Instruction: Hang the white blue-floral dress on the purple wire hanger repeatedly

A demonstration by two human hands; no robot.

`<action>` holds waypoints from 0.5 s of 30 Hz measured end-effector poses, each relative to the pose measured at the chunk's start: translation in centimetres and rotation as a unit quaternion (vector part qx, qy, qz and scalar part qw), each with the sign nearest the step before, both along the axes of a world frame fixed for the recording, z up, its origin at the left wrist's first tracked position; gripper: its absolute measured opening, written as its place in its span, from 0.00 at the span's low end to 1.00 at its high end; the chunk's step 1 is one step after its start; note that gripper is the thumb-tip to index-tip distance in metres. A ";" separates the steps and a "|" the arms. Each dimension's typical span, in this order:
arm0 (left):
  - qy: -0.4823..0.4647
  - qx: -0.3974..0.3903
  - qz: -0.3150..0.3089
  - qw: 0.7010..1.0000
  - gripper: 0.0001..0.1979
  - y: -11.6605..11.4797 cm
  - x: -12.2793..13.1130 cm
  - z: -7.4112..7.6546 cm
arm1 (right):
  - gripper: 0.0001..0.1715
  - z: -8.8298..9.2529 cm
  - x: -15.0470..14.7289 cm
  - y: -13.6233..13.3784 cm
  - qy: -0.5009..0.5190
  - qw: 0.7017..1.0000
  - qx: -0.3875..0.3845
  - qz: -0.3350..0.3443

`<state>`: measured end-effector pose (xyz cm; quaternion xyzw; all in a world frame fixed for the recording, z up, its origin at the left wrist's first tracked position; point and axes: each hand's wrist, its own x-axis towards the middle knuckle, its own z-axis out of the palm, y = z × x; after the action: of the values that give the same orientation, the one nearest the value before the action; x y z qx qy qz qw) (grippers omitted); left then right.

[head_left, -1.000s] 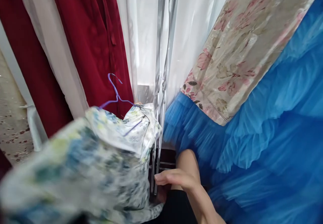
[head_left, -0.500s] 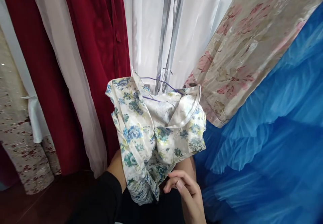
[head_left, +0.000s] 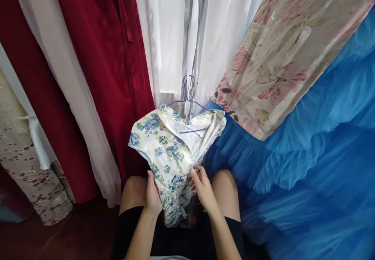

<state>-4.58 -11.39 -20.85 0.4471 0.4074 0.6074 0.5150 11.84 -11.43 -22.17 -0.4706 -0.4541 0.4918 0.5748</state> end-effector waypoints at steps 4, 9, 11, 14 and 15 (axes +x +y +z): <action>-0.029 -0.061 0.023 0.997 0.32 -0.8 -1.0 0.1 | 0.17 0.4 -1.9 2.3 -0.039 0.996 0.070 0.034; -0.023 -0.052 0.020 0.998 0.24 -1.4 -1.0 0.8 | 0.17 0.8 -2.4 1.4 -0.003 0.997 0.037 0.063; -0.021 -0.061 0.010 0.998 0.23 -1.3 -1.0 0.6 | 0.18 0.6 -2.2 1.2 0.015 0.998 0.023 0.061; -0.026 -0.043 0.061 0.997 0.26 -0.9 -1.4 -0.5 | 0.19 0.0 -1.6 1.0 0.010 0.999 0.003 0.035; -0.016 -0.018 0.111 0.993 0.27 -0.7 -1.6 -0.9 | 0.20 -0.2 -1.3 0.9 0.001 1.000 -0.004 0.030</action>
<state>-6.20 -12.12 -21.78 0.3798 0.4568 0.6610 0.4585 10.50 -10.55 -22.42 -0.4587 -0.4651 0.5114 0.5583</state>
